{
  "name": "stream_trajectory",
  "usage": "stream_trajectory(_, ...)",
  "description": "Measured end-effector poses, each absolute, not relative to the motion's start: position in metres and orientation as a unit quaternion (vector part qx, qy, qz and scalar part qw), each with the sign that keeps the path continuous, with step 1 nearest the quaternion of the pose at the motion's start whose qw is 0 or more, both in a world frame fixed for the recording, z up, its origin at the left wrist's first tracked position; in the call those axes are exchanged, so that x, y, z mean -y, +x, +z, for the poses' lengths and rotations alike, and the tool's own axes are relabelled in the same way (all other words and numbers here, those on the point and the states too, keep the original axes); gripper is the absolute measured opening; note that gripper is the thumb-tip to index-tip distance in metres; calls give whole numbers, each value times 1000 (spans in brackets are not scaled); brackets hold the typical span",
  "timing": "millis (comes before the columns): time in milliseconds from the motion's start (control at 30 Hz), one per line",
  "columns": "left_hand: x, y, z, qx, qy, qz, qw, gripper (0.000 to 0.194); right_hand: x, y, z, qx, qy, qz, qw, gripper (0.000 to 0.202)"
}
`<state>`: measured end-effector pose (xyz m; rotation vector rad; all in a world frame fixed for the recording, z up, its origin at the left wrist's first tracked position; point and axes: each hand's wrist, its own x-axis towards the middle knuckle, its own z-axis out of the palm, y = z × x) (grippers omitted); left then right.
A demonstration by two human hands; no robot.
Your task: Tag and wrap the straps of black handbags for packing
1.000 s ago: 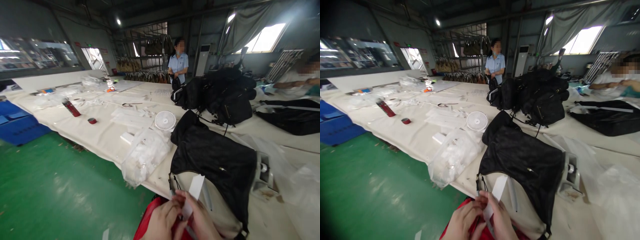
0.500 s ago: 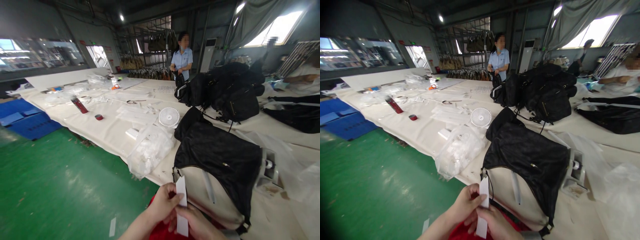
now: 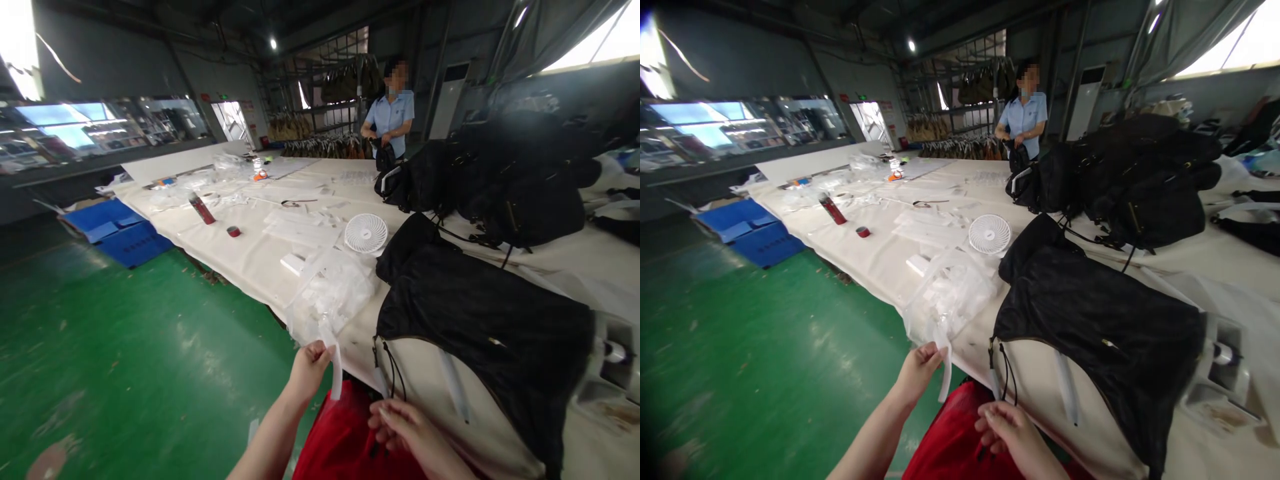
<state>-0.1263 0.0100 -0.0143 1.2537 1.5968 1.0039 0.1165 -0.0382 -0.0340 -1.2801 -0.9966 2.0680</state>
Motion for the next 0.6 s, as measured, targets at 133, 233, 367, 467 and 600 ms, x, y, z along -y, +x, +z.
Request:
stream_trajectory(133, -6, -130, -20, -618, 511, 391, 451, 42, 36, 116, -44, 375, -465, 765, 243, 54)
stream_trajectory(233, -3, -126, -20, -600, 514, 392, 471, 43, 35, 116, -39, 382, -474, 755, 243, 56)
stream_trajectory(367, 2, -108, -20, -593, 463, 423, 504, 45, 37, 111, -24, 397, -479, 742, 249, 55)
stream_trajectory(467, 7, -90, -25, -591, 422, 426, 540, 44, 38, 106, -19, 420, -474, 732, 249, 54)
stream_trajectory(600, 13, -73, -33, -573, 433, 413, 560, 42, 38, 106, -27, 441, -458, 730, 251, 53)
